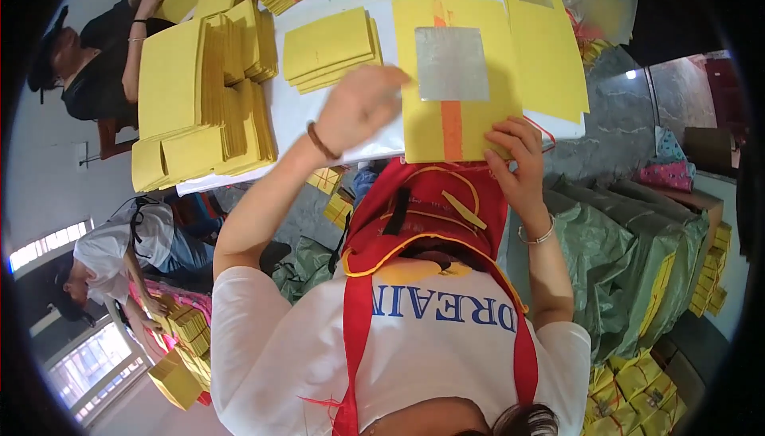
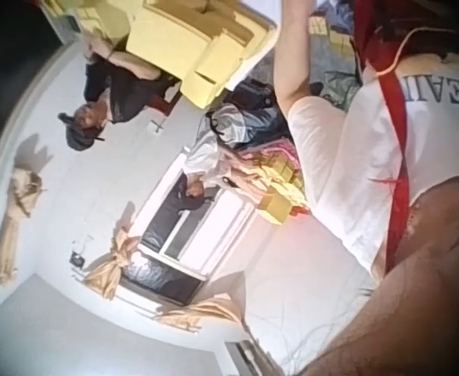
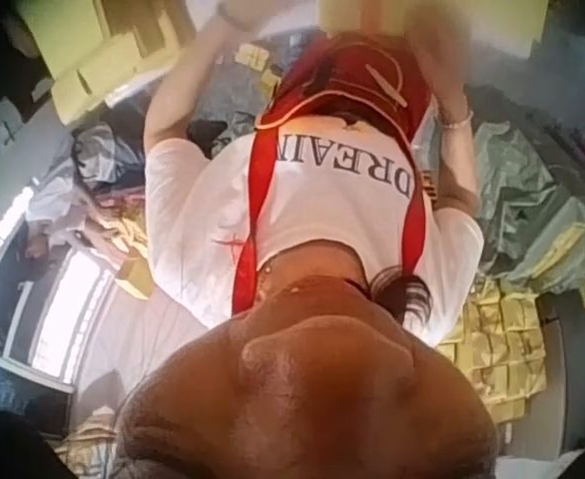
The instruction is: Assembling and stacking sheets of yellow ritual paper with silver foil centers.
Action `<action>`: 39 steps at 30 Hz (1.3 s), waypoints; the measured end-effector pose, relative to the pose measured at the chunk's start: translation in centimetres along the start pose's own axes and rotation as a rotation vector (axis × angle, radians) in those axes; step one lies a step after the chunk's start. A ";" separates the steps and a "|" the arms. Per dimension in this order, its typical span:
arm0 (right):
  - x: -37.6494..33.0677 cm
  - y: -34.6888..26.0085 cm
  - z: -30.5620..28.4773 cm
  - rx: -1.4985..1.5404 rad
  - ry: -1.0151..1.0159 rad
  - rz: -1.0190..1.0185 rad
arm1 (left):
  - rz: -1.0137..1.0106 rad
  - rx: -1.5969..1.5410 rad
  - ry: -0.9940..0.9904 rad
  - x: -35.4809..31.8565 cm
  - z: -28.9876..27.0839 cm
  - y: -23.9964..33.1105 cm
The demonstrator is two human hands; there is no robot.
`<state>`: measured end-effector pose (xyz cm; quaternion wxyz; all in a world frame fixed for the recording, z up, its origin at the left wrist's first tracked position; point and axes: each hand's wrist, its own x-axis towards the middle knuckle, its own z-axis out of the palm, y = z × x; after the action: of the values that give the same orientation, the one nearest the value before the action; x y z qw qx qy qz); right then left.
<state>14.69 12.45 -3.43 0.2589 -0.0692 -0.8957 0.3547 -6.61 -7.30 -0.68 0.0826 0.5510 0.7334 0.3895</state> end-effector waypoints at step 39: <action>0.4 1.0 -1.1 0.412 -0.006 0.130 | 0.224 0.181 -0.219 1.2 1.4 4.7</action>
<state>14.85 13.98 -3.29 0.2415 -0.0716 -0.7988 0.5464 -2.77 -5.18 1.84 0.0683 0.6734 0.6862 0.2664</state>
